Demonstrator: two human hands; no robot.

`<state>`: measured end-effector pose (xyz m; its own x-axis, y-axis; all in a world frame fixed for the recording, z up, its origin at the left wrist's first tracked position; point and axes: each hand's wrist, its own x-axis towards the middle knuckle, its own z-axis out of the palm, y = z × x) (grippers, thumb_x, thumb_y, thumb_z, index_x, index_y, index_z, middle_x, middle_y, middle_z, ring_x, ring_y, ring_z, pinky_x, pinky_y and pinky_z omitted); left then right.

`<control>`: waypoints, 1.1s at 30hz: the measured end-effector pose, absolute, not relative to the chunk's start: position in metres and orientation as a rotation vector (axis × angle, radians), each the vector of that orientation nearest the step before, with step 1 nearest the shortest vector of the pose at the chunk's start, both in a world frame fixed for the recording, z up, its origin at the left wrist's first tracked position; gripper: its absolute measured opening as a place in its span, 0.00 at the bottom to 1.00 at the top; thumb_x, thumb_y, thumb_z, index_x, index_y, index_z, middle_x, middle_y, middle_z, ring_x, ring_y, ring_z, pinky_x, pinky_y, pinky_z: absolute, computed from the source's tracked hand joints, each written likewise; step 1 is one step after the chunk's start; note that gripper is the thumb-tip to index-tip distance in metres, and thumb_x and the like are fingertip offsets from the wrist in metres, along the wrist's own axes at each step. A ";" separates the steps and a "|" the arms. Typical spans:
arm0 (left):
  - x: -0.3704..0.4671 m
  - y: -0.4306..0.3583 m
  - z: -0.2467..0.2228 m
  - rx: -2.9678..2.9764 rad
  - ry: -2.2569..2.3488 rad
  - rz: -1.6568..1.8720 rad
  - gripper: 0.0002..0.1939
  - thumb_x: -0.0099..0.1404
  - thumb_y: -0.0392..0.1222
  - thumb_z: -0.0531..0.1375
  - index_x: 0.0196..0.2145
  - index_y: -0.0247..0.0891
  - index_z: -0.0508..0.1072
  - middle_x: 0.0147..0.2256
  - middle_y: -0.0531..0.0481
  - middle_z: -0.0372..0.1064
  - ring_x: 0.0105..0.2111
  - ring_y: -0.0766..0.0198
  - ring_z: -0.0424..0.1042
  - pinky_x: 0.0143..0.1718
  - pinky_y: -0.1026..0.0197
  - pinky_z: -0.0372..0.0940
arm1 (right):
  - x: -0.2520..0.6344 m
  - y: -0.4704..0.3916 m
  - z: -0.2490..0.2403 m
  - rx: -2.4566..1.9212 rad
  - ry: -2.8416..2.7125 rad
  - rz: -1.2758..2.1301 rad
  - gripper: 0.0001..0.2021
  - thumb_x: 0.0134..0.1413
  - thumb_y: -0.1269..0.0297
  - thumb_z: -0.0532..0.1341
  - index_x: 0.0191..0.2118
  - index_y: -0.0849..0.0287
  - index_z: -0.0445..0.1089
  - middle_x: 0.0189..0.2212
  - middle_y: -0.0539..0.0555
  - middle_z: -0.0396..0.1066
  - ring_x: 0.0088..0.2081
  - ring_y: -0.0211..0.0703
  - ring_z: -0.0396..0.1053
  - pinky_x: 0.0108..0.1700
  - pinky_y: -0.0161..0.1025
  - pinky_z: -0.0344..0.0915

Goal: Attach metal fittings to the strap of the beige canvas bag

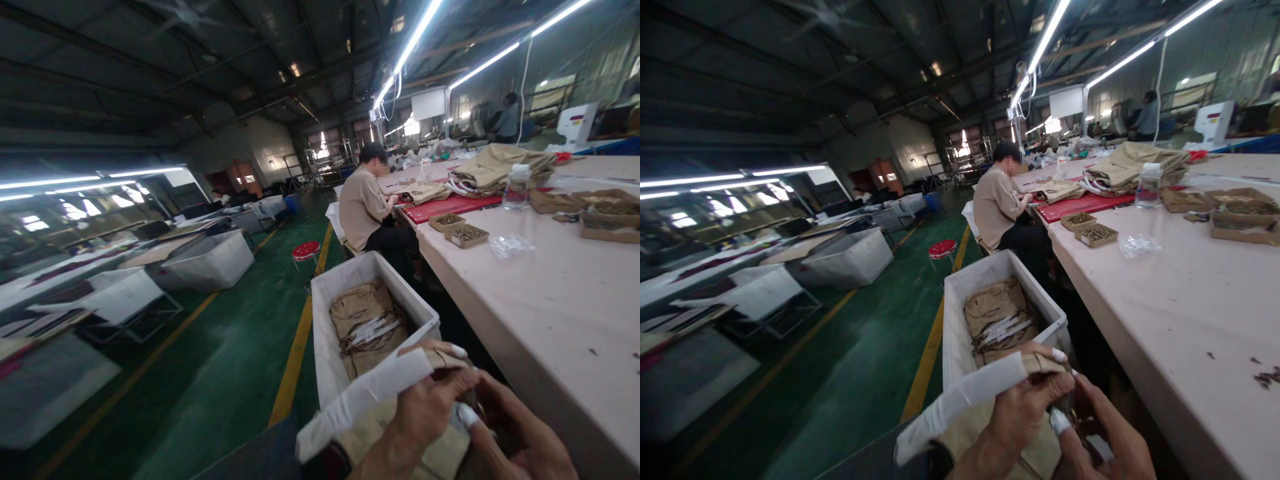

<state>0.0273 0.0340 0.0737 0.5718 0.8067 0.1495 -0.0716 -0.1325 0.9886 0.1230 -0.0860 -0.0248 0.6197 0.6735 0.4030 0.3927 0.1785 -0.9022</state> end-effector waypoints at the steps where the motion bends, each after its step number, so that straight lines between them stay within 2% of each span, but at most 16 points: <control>1: 0.030 0.031 0.068 1.586 0.720 0.848 0.16 0.53 0.47 0.77 0.38 0.40 0.82 0.40 0.43 0.79 0.41 0.53 0.77 0.47 0.53 0.72 | 0.125 -0.085 -0.026 -1.493 -0.937 0.217 0.28 0.54 0.55 0.69 0.59 0.60 0.73 0.48 0.63 0.81 0.42 0.55 0.82 0.40 0.37 0.80; 4: 0.036 0.028 0.058 1.663 0.762 0.775 0.17 0.54 0.48 0.76 0.40 0.40 0.84 0.43 0.41 0.79 0.44 0.50 0.76 0.49 0.51 0.71 | 0.127 -0.087 -0.027 -1.631 -0.844 0.232 0.26 0.56 0.50 0.68 0.55 0.63 0.75 0.34 0.60 0.82 0.29 0.49 0.79 0.27 0.34 0.76; 6: 0.041 0.035 0.055 1.718 0.620 0.712 0.13 0.57 0.49 0.73 0.36 0.38 0.84 0.41 0.41 0.79 0.43 0.51 0.76 0.48 0.52 0.70 | 0.130 -0.091 -0.024 -1.665 -0.795 0.356 0.25 0.59 0.46 0.65 0.51 0.62 0.77 0.26 0.56 0.78 0.23 0.45 0.75 0.21 0.33 0.69; 8: 0.046 0.046 0.049 1.757 0.562 0.687 0.13 0.59 0.51 0.72 0.30 0.38 0.82 0.35 0.43 0.78 0.40 0.54 0.75 0.46 0.55 0.69 | 0.134 -0.095 -0.020 -1.634 -0.816 0.530 0.23 0.61 0.44 0.63 0.45 0.61 0.78 0.24 0.54 0.76 0.24 0.44 0.73 0.22 0.33 0.67; 12: 0.051 0.061 0.033 1.590 0.669 0.466 0.22 0.57 0.59 0.72 0.26 0.35 0.78 0.24 0.51 0.69 0.26 0.64 0.67 0.30 0.62 0.62 | 0.142 -0.101 -0.019 -1.468 -0.868 0.836 0.22 0.62 0.45 0.63 0.36 0.62 0.78 0.23 0.54 0.74 0.25 0.41 0.70 0.27 0.34 0.62; 16: 0.054 0.065 0.020 1.324 0.602 0.239 0.27 0.53 0.62 0.73 0.21 0.34 0.71 0.20 0.54 0.63 0.19 0.71 0.58 0.22 0.63 0.51 | 0.144 -0.106 -0.025 -1.303 -0.829 0.998 0.20 0.62 0.48 0.64 0.36 0.63 0.78 0.21 0.53 0.72 0.24 0.39 0.67 0.31 0.36 0.60; 20: 0.059 0.065 0.007 1.113 0.639 0.094 0.29 0.48 0.61 0.75 0.22 0.35 0.68 0.19 0.54 0.64 0.16 0.71 0.58 0.19 0.63 0.46 | 0.144 -0.111 -0.028 -1.161 -0.794 1.089 0.19 0.62 0.49 0.64 0.38 0.64 0.78 0.23 0.53 0.74 0.25 0.39 0.67 0.31 0.36 0.60; 23: 0.059 0.064 0.003 1.046 0.654 0.046 0.30 0.47 0.63 0.75 0.22 0.35 0.68 0.20 0.52 0.66 0.16 0.71 0.58 0.17 0.65 0.45 | 0.144 -0.115 -0.031 -1.228 -0.792 1.043 0.19 0.62 0.49 0.65 0.42 0.64 0.78 0.24 0.54 0.74 0.26 0.40 0.67 0.31 0.36 0.59; 27: 0.053 0.066 0.009 1.041 0.660 0.093 0.29 0.50 0.62 0.74 0.25 0.34 0.70 0.22 0.51 0.67 0.17 0.73 0.59 0.16 0.67 0.44 | 0.138 -0.112 -0.036 -1.525 -0.843 0.786 0.21 0.63 0.48 0.63 0.45 0.63 0.79 0.25 0.53 0.74 0.26 0.41 0.67 0.28 0.35 0.59; 30: 0.049 0.065 0.014 1.049 0.697 0.172 0.28 0.52 0.62 0.73 0.29 0.33 0.71 0.26 0.49 0.69 0.20 0.71 0.64 0.16 0.68 0.49 | 0.132 -0.106 -0.038 -1.670 -0.863 0.625 0.22 0.64 0.48 0.59 0.49 0.62 0.77 0.26 0.52 0.74 0.24 0.40 0.67 0.24 0.34 0.59; 33: 0.041 0.054 0.014 1.169 0.758 0.220 0.30 0.60 0.69 0.64 0.35 0.33 0.73 0.29 0.48 0.71 0.22 0.66 0.68 0.18 0.66 0.57 | 0.130 -0.104 -0.039 -1.719 -0.854 0.557 0.22 0.65 0.47 0.57 0.47 0.61 0.77 0.26 0.53 0.74 0.23 0.39 0.66 0.23 0.33 0.60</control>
<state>0.0414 0.0540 0.0145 0.7370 0.5279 -0.4220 0.2203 0.4027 0.8884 0.1298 -0.1038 -0.0388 0.6314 0.7739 0.0495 0.2666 -0.1566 -0.9510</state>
